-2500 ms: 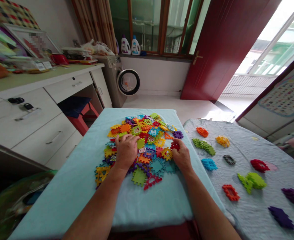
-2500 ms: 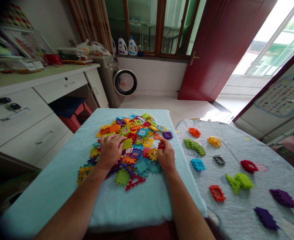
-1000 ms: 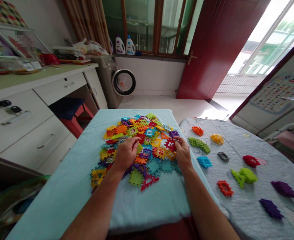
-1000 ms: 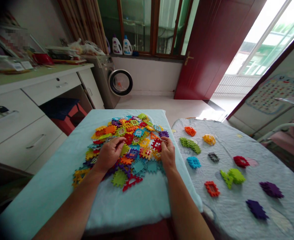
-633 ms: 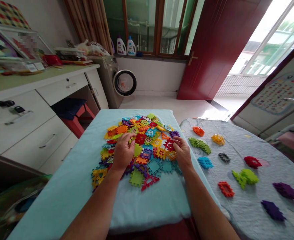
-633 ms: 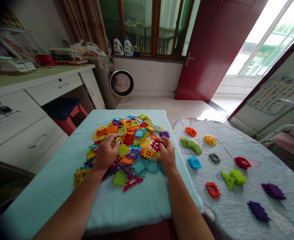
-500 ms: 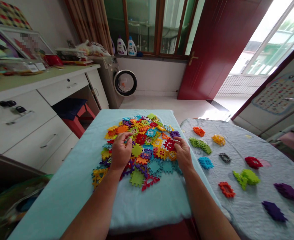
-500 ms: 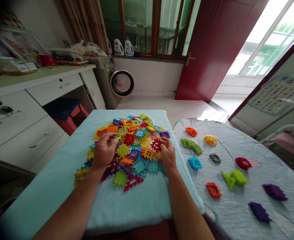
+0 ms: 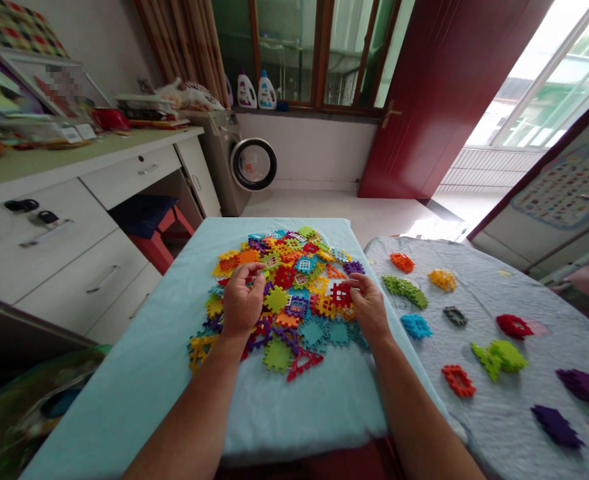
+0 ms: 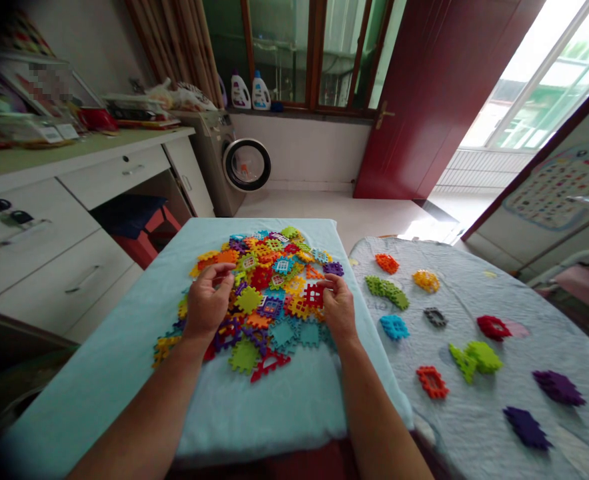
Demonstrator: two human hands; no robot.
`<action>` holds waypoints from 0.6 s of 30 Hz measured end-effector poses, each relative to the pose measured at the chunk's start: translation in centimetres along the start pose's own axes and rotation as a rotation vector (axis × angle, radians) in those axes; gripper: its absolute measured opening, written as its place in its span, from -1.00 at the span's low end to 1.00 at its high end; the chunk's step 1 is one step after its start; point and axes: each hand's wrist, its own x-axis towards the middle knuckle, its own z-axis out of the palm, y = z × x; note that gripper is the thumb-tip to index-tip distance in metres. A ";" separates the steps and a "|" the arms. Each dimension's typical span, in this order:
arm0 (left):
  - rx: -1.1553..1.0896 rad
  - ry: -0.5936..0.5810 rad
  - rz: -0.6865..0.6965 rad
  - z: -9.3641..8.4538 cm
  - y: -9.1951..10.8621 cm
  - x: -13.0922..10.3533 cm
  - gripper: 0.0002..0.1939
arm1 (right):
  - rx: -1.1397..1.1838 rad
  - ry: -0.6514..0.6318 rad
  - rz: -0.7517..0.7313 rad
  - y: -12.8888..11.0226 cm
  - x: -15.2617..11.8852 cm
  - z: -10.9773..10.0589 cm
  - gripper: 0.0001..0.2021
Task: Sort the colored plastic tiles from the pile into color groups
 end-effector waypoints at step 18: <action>0.515 -0.294 0.231 1.2 -1.6 -0.6 -0.74 | -0.256 -0.066 -0.163 -0.8 -0.1 -0.9 -0.80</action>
